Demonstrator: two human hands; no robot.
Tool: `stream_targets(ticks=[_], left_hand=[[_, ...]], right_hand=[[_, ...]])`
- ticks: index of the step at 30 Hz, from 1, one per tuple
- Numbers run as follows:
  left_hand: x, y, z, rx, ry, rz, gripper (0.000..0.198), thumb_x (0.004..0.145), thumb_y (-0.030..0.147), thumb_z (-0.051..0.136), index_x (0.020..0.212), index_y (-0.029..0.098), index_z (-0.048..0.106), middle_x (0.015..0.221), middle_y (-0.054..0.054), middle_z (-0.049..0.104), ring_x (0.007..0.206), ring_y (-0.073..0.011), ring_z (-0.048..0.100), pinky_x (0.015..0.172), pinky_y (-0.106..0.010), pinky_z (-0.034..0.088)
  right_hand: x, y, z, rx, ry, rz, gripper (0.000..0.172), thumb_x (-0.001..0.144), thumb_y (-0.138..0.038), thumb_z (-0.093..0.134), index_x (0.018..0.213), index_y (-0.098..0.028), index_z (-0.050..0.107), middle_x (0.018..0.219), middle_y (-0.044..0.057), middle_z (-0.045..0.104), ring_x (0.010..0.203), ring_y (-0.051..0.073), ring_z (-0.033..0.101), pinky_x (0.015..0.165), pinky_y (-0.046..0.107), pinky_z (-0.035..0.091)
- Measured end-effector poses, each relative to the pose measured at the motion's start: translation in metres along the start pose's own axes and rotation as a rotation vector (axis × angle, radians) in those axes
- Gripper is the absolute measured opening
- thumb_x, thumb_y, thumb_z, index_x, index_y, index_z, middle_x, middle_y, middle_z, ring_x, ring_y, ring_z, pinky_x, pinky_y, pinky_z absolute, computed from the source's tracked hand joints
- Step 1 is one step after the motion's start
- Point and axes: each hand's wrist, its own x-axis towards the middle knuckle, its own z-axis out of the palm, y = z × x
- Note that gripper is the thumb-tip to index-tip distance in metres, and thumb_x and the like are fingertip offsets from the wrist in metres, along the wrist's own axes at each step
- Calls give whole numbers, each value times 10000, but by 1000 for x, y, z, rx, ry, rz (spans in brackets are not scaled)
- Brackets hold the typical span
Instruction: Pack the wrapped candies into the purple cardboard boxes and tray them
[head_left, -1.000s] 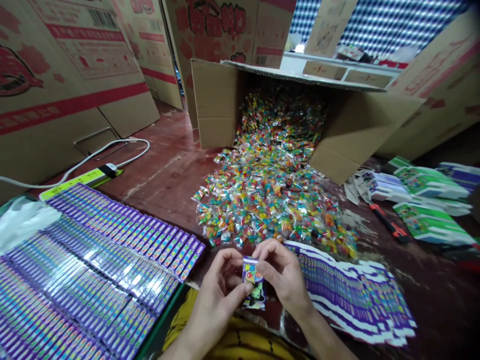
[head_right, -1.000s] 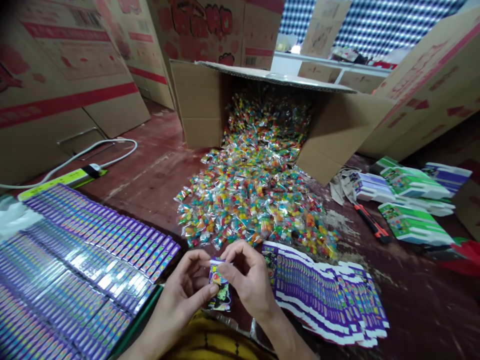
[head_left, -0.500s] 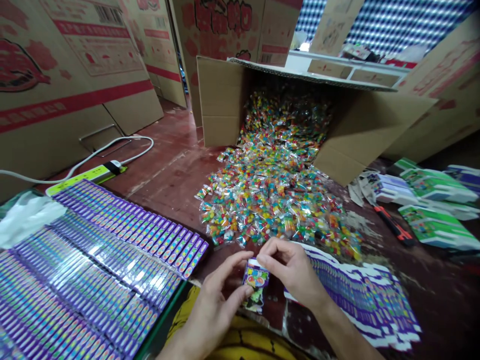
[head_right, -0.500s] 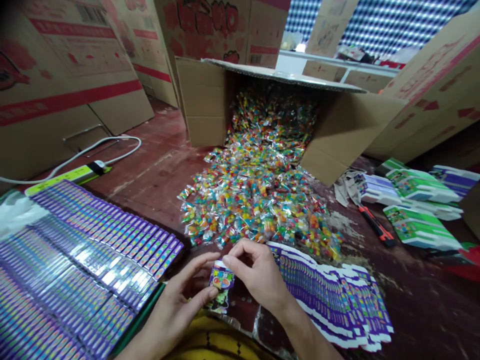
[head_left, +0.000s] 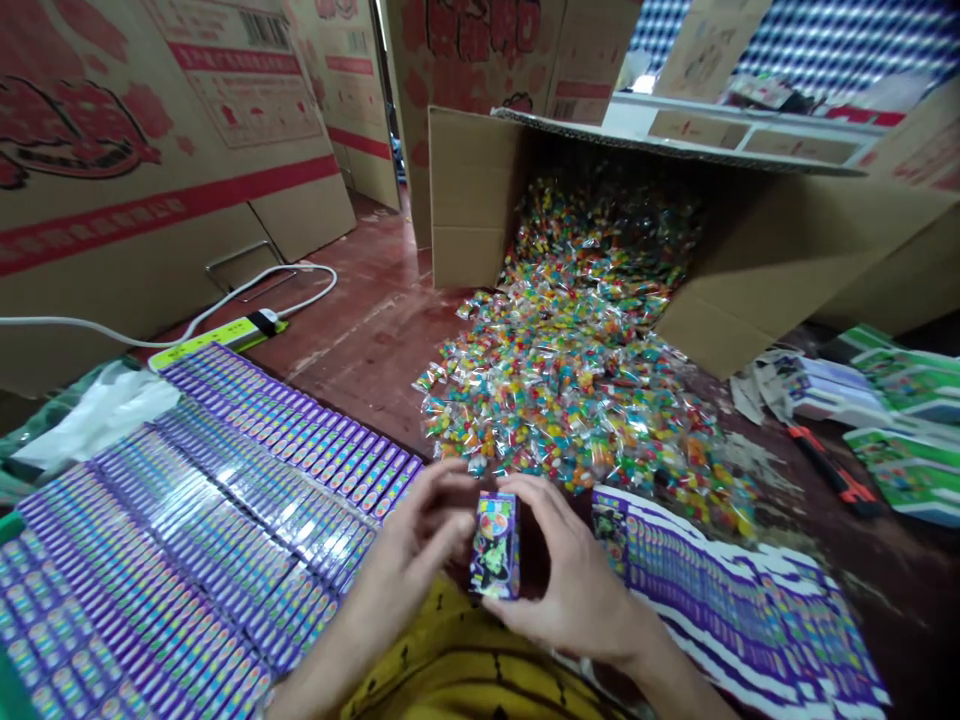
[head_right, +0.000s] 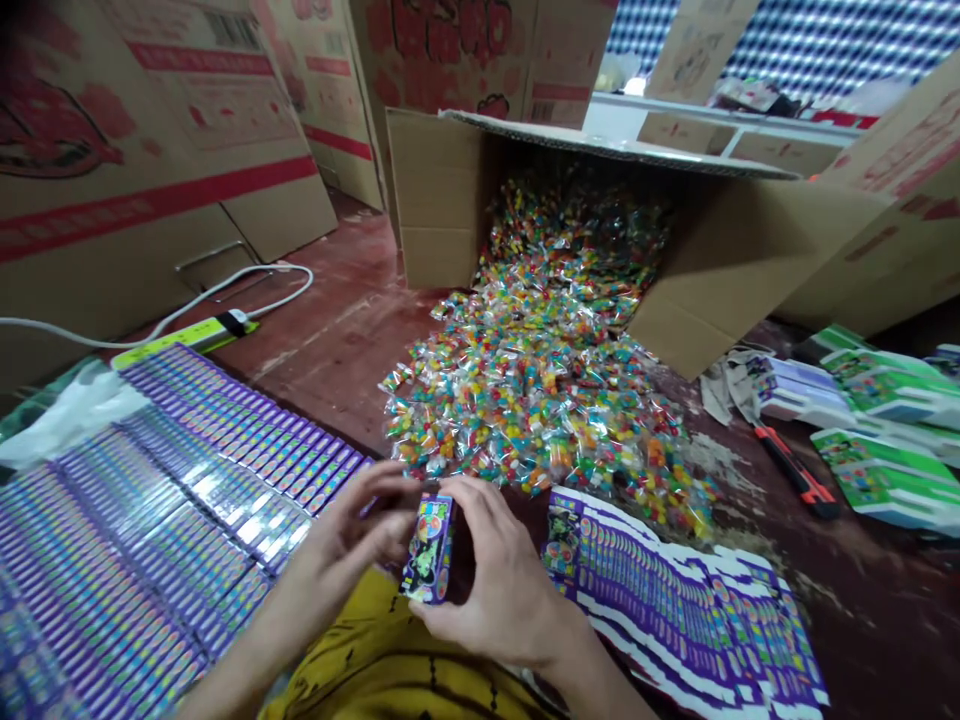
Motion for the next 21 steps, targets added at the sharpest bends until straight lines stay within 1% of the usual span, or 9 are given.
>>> stream_targets(ticks=[3,5,7,9,12,15,18,20,21], left_hand=[[-2,15,-36,313,333,140,456,902,362,613,1314,269,440,1235,-75,566,1049,-218,621,830,-340,538],[-3,17,-54,538,437,174,469,889,379,618,1310,254,453,1152,-70,594,1019,-232,618,775,-342,546],[-5,11,-62,766,409,186,505,875,386,627,1326,243,453,1060,-58,601,935,-233,616,739,-355,542],[-5,0,-62,947,299,208,583,854,370,646,1372,239,415,1010,-48,590,891,-233,603,779,-389,534],[-3,-13,-54,1133,169,247,715,815,293,668,1441,215,332,1047,-71,583,948,-260,584,865,-431,511],[1,-17,-46,1281,162,252,755,784,211,648,1458,155,312,1128,-125,577,1030,-302,563,893,-451,504],[4,-18,-42,1380,208,246,732,803,199,616,1462,112,311,1155,-153,575,1045,-320,560,908,-457,503],[4,-20,-41,1423,229,251,702,837,225,593,1468,108,307,1128,-149,580,1033,-324,561,899,-453,507],[4,-21,-41,1441,233,258,689,854,240,581,1471,112,304,1107,-144,582,1026,-326,560,888,-449,510]], right_hand=[[14,-10,26,-111,-37,48,811,657,-318,783,1370,-191,417,1314,103,536,1216,285,480,1075,422,409],[22,-15,45,-219,-46,57,880,679,-369,776,1431,-158,370,1305,132,539,1187,320,479,1055,480,410],[30,-19,60,-320,-43,58,964,693,-419,773,1485,-133,305,1286,157,542,1150,345,480,1023,524,415],[37,-21,71,-384,-34,48,1011,701,-456,766,1509,-112,266,1246,170,553,1099,348,491,980,535,432],[45,-22,84,-433,-28,28,1054,697,-453,746,1532,-98,212,1202,175,562,1042,343,505,935,537,445],[48,-20,91,-442,-28,40,1076,685,-412,730,1549,-111,163,1171,170,574,1008,337,518,912,530,453],[45,-21,84,-396,-26,40,1125,668,-485,756,1553,-137,155,1198,163,572,1023,334,528,918,523,463],[38,-20,66,-362,-9,33,1139,657,-548,777,1549,-166,180,1231,151,571,1057,333,531,939,513,466],[33,-17,54,-352,8,36,1101,674,-557,775,1541,-182,210,1241,141,574,1074,329,534,952,500,466]])
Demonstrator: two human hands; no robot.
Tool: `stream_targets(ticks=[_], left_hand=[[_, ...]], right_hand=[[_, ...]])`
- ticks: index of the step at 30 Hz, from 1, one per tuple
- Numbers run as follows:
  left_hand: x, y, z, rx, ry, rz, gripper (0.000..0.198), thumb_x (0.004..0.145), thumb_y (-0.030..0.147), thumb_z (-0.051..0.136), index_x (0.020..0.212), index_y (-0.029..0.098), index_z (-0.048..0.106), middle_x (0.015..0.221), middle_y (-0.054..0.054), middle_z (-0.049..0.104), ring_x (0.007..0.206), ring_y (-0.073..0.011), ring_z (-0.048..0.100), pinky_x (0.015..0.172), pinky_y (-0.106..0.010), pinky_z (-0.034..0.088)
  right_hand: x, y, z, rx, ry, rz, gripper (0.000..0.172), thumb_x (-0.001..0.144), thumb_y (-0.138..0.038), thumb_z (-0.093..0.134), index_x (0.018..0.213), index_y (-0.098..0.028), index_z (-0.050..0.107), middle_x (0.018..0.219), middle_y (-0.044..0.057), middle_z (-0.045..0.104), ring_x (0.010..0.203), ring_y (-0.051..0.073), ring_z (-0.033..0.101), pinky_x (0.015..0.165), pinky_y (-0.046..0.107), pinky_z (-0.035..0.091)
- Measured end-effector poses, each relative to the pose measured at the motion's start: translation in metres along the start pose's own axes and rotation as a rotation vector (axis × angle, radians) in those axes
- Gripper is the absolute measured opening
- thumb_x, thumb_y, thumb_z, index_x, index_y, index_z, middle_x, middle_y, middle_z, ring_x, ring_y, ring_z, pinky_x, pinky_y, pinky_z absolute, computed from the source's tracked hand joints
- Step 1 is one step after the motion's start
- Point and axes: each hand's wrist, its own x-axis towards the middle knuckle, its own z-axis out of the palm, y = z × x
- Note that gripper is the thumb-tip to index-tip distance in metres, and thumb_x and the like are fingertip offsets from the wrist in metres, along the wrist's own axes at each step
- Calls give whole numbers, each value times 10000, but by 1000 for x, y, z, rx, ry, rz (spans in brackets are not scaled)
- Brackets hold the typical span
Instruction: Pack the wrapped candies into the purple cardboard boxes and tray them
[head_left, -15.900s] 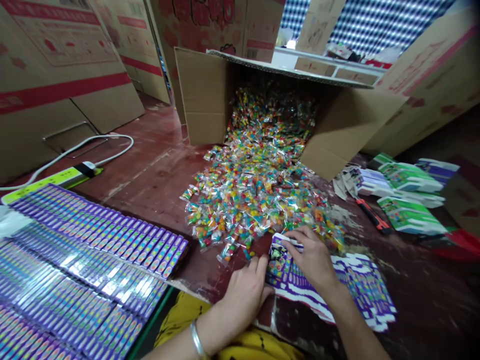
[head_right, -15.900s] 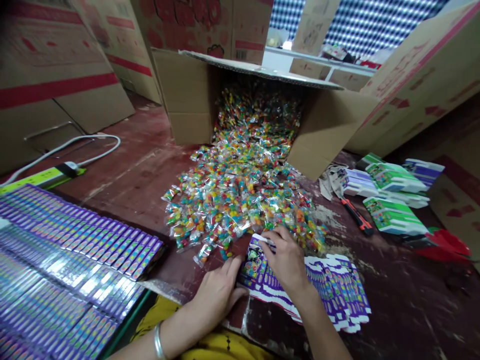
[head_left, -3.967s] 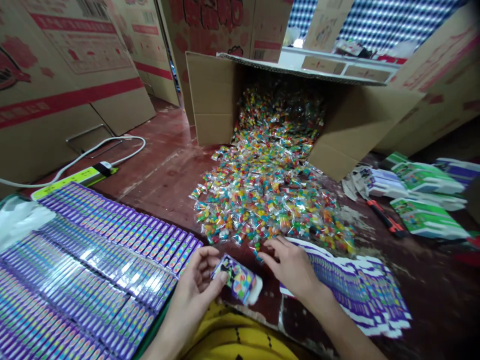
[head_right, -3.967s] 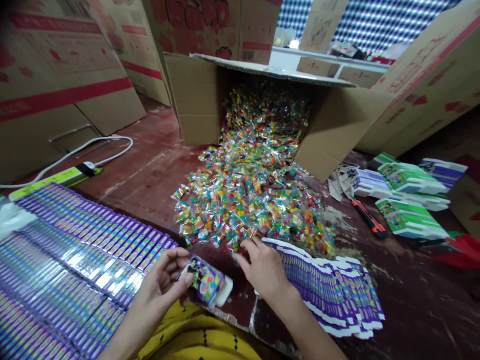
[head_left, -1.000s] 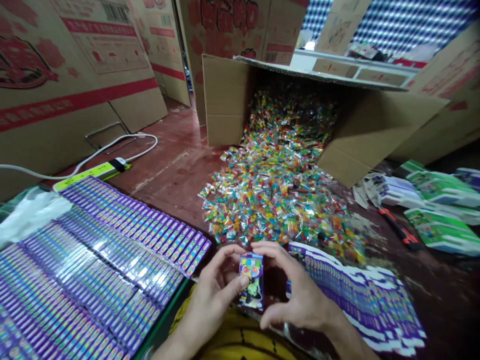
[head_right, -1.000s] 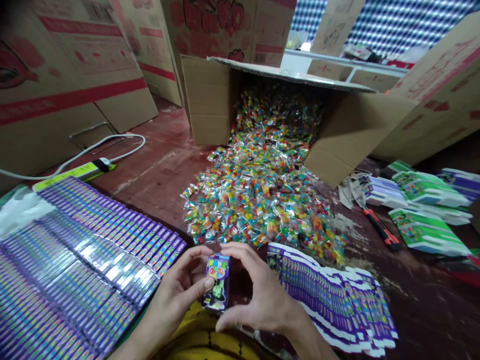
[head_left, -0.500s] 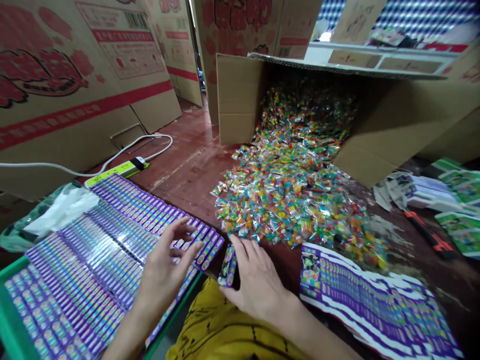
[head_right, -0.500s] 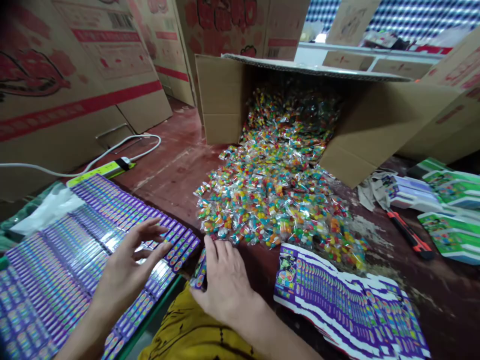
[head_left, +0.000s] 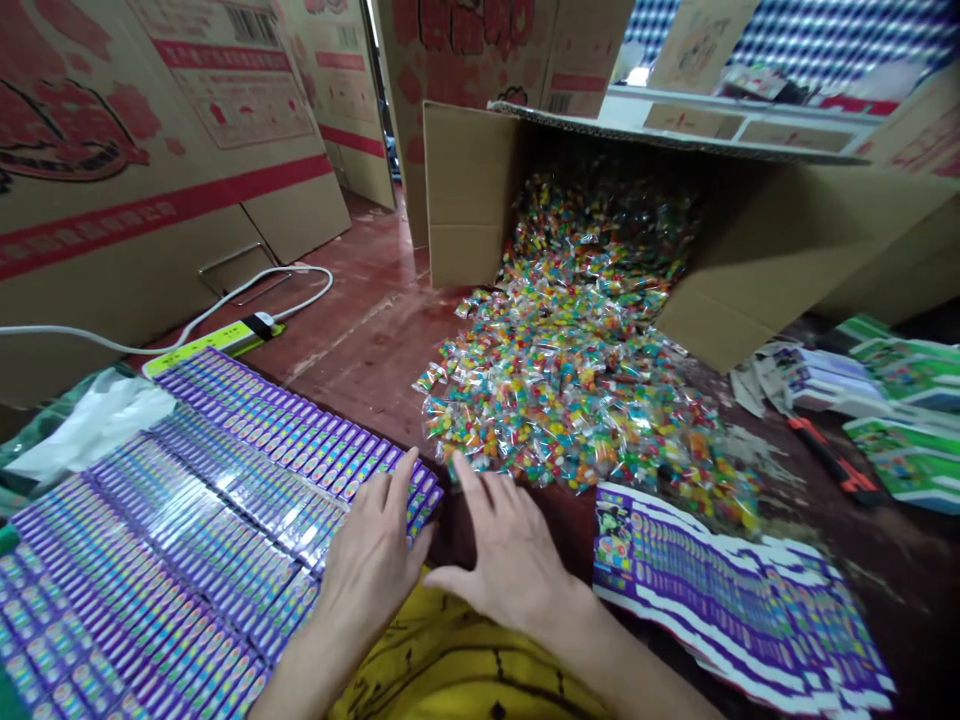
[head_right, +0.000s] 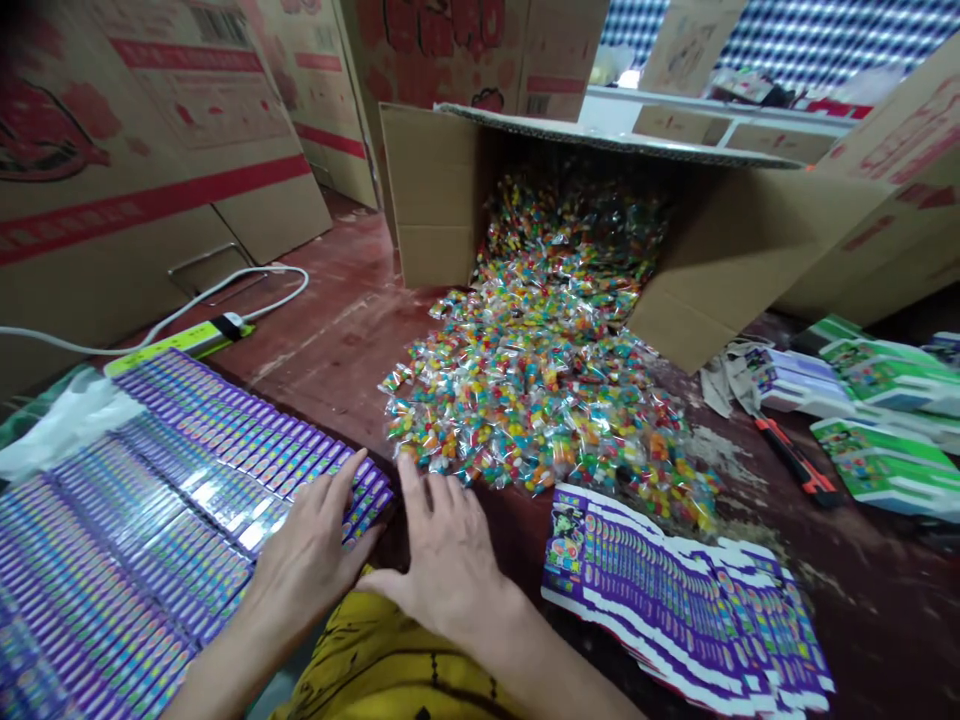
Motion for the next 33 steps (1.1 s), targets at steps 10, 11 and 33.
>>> stream_targets(ticks=[10,11,33], left_hand=[[0,19,-3,18,64,125,860,857,438,637,1532,153,188,1019,-116,525,921,-319,552,833,-464,514],[0,29,-3,-29,74,153,878,852,449,643,1538,170,171,1035,-117,526,929,-316,549,835,-462,514],[15,155,71,-294,-437,333,943,776,364,760,1522,187,211,1243,-152,562,1126,-353,553,894,-477,532]], right_hand=[[-78,150,-95,-182,209,371,234,969,-317,497,958,-223,711,991,60,668,910,230,646,838,363,486],[-83,159,-94,-193,176,377,241,969,-315,496,965,-226,720,987,59,663,914,229,643,835,360,486],[-59,154,-74,-221,166,296,172,930,-290,560,950,-212,712,981,79,627,966,253,582,852,386,472]])
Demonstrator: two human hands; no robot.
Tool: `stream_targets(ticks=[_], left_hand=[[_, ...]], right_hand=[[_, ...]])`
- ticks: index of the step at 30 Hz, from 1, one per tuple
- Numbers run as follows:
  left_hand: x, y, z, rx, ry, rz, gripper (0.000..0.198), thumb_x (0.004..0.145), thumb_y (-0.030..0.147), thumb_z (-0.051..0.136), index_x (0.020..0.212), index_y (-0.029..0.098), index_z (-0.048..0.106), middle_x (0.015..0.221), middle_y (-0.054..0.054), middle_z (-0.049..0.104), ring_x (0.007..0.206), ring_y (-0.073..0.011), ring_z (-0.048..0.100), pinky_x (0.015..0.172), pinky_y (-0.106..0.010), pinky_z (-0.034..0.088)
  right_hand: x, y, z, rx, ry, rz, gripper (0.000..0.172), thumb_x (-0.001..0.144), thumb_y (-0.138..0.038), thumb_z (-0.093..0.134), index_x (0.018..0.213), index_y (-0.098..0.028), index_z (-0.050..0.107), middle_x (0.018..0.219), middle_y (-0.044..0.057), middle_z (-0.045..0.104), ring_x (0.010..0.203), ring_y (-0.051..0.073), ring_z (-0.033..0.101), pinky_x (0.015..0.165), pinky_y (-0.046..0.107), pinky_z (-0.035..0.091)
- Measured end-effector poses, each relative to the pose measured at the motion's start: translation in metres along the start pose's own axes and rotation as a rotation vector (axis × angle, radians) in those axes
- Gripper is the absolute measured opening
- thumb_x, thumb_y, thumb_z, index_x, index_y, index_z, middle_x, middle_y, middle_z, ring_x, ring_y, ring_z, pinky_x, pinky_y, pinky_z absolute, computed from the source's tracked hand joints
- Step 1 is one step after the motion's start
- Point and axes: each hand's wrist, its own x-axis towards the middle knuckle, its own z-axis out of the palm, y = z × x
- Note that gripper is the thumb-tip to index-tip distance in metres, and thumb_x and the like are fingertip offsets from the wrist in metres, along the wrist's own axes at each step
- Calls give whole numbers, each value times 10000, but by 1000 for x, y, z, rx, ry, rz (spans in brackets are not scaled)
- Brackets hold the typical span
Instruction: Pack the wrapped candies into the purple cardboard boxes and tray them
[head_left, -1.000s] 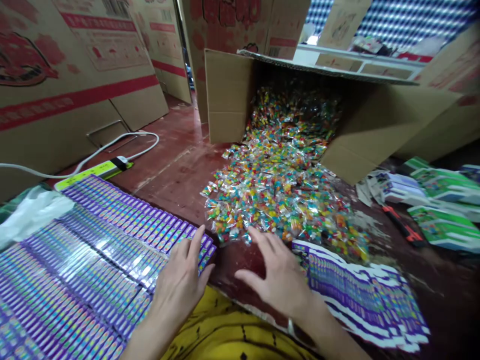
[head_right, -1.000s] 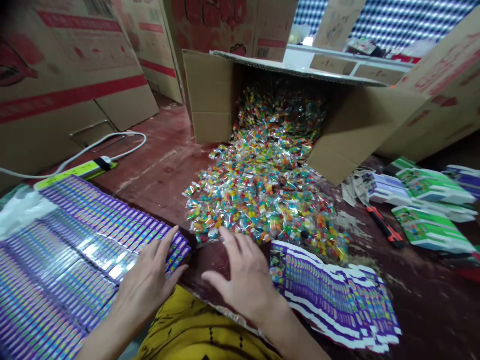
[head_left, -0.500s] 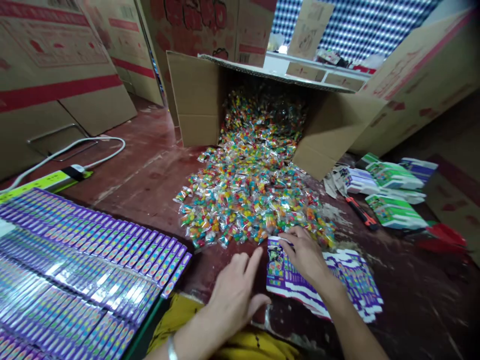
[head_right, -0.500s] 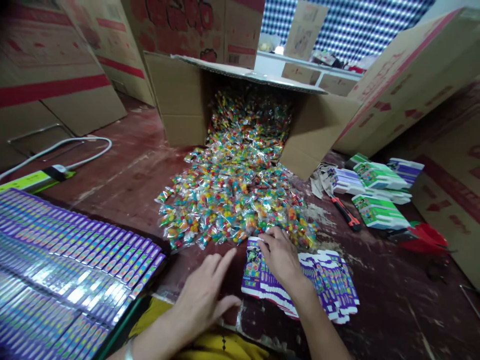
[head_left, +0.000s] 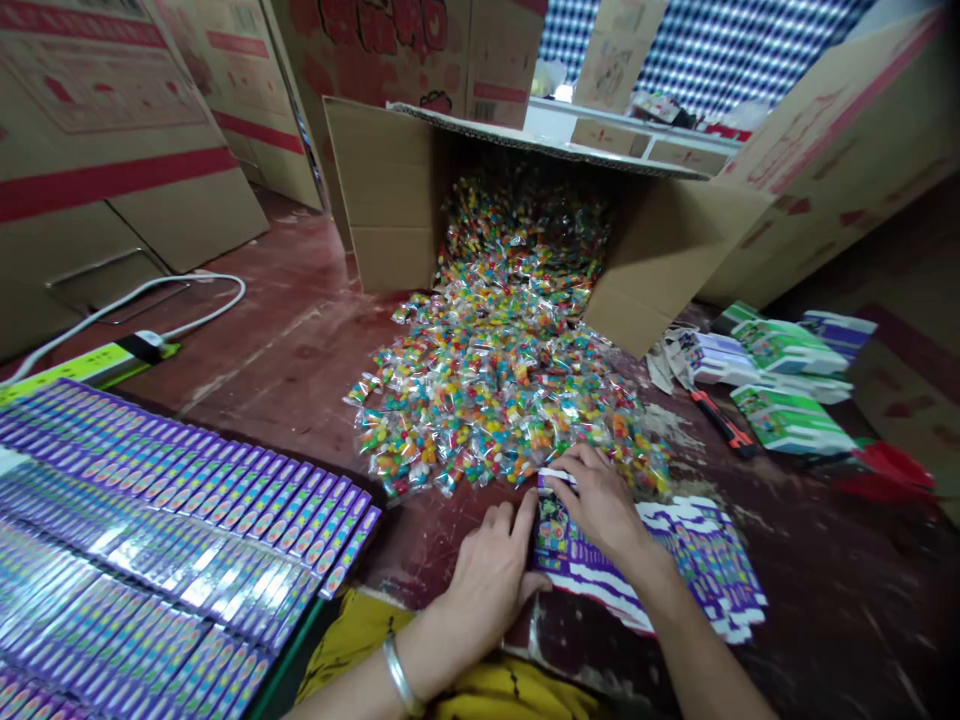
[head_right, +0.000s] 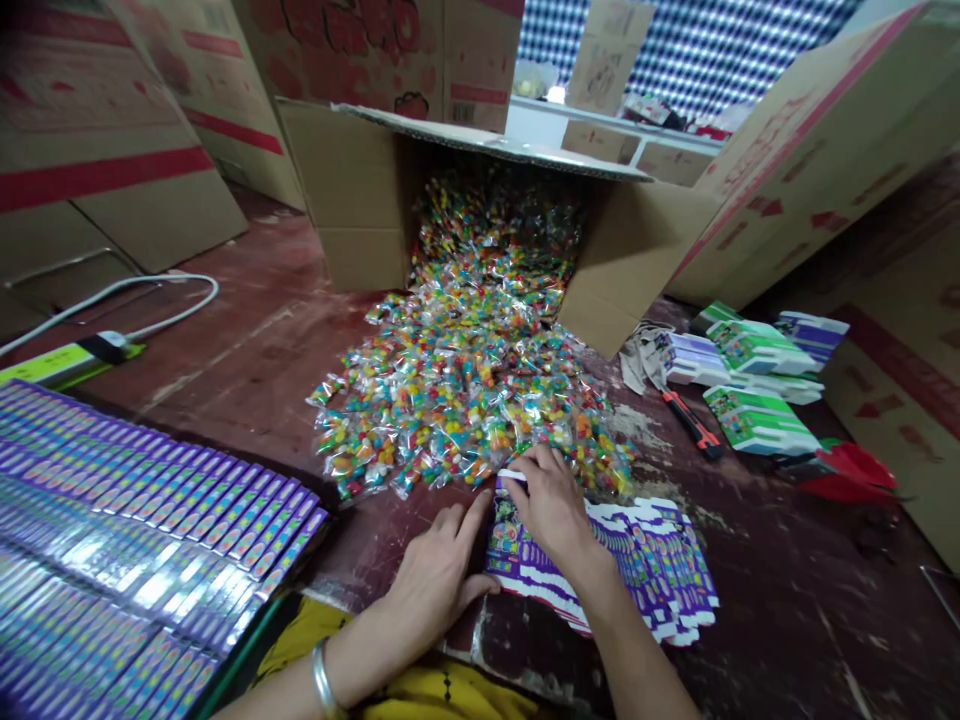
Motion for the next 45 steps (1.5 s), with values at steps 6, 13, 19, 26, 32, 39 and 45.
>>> stream_targets(ticks=[6,13,19,26,32,39,45], left_hand=[[-10,0,-2,-161,86,40,829,788,394,744,1465,181,315,1242,-146,562,1159,-338,544,962,-489,499],[-24,9,-26,-601,217,143,772,825,430,701,1463,175,351,1436,-194,496,1320,-335,463,1120,-518,354],[-27,-6,-60,-1470,-118,65,576,840,376,705,1362,196,541,1273,-116,658,1168,-290,601,1027,-423,437],[-42,-36,-69,-1612,-262,2,538,775,392,778,1254,180,655,1192,-118,694,1139,-295,605,943,-359,443],[-49,-48,-77,-1574,-304,23,564,737,403,805,1230,166,666,1166,-112,699,1115,-289,608,941,-356,441],[-50,-42,-81,-1448,-358,80,582,728,449,797,1241,206,669,1089,-74,669,1066,-286,600,931,-375,452],[-55,-36,-92,-1109,-349,105,515,770,338,776,1268,293,652,1150,-32,640,1113,-274,563,989,-357,401]], right_hand=[[-10,-6,-27,428,30,206,185,902,-356,597,813,-195,616,762,16,619,689,176,588,660,297,459],[-22,-46,-47,956,-12,424,308,879,-490,630,824,-199,546,609,-64,465,480,97,419,433,207,343],[-43,-62,-36,1089,-222,87,480,953,-498,513,1341,-214,511,795,-2,601,620,133,544,572,253,448],[-39,-73,-50,846,-457,-48,480,885,-306,646,1346,-280,515,826,-25,683,691,129,604,661,242,473],[-40,-80,-47,726,-457,-70,652,885,-308,641,1482,-308,379,876,-15,708,747,147,625,747,274,488],[-36,-76,-55,816,-580,-43,312,879,-292,633,1183,-250,577,722,-38,686,655,146,621,656,247,460],[-29,-72,-59,677,-790,-142,82,797,-258,716,798,-202,656,672,-20,702,560,126,603,512,199,375]])
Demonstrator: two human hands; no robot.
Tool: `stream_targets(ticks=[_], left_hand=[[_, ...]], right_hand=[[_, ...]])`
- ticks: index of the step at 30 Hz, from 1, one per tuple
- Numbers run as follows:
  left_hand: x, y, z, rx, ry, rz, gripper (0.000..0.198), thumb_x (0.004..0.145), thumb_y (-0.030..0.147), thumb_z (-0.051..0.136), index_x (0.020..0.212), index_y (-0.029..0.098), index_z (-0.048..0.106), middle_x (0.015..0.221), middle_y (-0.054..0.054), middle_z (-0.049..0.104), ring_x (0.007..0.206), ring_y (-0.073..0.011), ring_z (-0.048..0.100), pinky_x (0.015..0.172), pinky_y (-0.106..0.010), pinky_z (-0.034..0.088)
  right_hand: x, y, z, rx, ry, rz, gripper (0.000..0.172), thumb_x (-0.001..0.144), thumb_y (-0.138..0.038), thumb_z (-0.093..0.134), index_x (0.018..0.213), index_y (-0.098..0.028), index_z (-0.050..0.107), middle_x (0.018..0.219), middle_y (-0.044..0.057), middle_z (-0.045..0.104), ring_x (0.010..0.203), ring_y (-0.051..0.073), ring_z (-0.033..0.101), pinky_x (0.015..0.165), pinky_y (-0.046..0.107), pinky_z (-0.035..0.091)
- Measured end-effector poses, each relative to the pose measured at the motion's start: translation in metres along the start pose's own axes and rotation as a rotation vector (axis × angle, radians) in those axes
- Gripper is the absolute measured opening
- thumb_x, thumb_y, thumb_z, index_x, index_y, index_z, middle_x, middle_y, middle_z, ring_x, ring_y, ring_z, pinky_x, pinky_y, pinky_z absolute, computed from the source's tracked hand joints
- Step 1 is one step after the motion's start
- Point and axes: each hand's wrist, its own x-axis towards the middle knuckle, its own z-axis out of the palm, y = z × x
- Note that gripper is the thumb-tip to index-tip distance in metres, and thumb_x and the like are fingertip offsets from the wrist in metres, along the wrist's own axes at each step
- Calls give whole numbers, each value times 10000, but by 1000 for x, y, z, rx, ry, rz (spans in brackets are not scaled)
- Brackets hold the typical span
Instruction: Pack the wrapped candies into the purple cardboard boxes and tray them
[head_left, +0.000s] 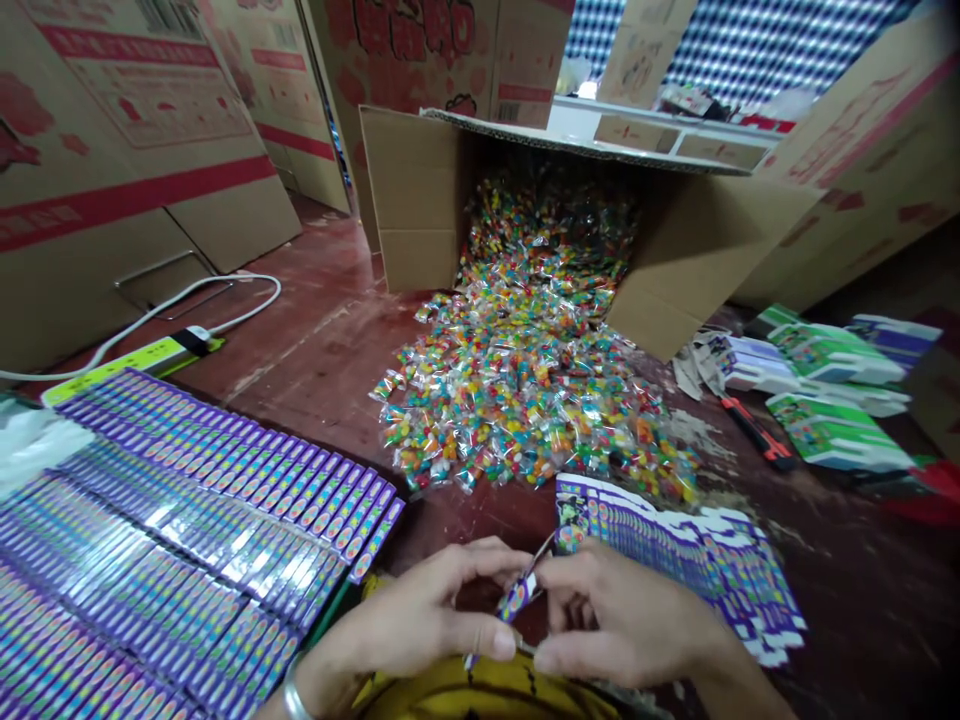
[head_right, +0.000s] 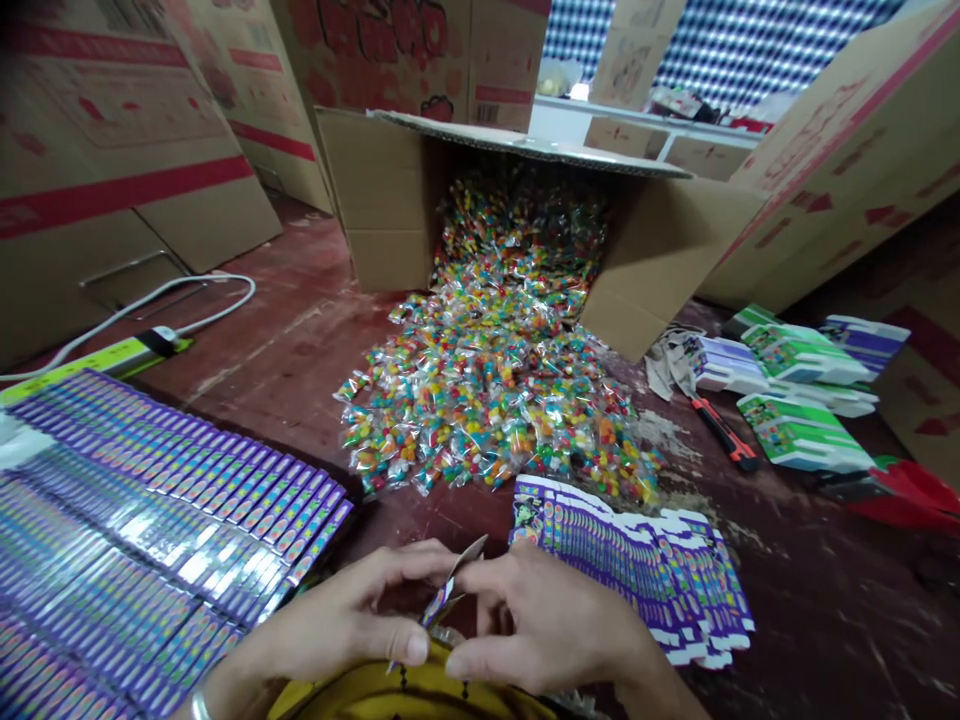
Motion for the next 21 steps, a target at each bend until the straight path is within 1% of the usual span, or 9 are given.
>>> stream_targets(ticks=[2,5,7,10,12,14,17,19,21], left_hand=[[1,-2,3,52,54,32,412,826,332,722,1230,264,675,1130,-36,650,1089,-264,570,978,-341,402],[5,-10,7,27,162,62,278,915,353,604,1096,177,722,957,-35,673,943,-235,602,871,-303,436],[9,-15,9,-25,250,62,288,936,362,568,1058,153,723,860,-24,660,846,-211,596,791,-280,441],[13,-20,11,-71,420,116,260,917,340,602,1071,170,724,922,-29,652,881,-203,573,827,-275,437],[17,-24,14,-83,530,164,217,891,323,640,1008,172,743,951,-38,646,906,-203,561,849,-274,439],[20,-31,18,-128,619,155,184,859,320,680,911,158,750,895,-37,646,848,-188,567,792,-260,458],[25,-44,23,-228,779,126,171,788,308,756,848,155,707,738,4,614,683,-132,557,648,-211,463],[27,-50,25,-261,891,186,265,738,265,801,949,191,660,712,37,593,650,-115,570,621,-193,473],[27,-53,26,-256,924,251,446,739,241,800,1134,245,593,800,32,633,707,-131,629,654,-207,510]], right_hand=[[4,1,5,54,68,18,98,843,-259,662,772,-197,639,642,-21,682,545,124,608,510,197,393],[10,4,16,296,206,60,185,918,-338,584,802,-197,612,583,-34,629,503,122,599,500,201,434],[15,8,25,414,440,49,193,912,-390,599,866,-203,601,581,-44,611,507,123,590,522,211,464],[23,14,38,420,753,-29,282,856,-366,680,1084,-218,603,796,0,693,703,155,653,645,234,511],[29,17,45,329,782,-67,280,839,-336,701,1084,-215,642,897,21,700,819,177,657,724,246,511],[35,19,52,224,823,-60,147,875,-336,655,863,-191,676,744,-4,646,707,153,613,661,227,483],[44,22,62,152,921,-37,342,920,-354,590,626,-181,578,542,-49,466,511,100,453,501,209,381],[49,27,68,197,951,-48,284,921,-353,593,701,-178,631,580,-40,526,535,106,495,512,204,406],[54,35,74,261,1008,-80,176,909,-339,619,934,-185,700,727,-10,649,642,135,602,603,214,488]])
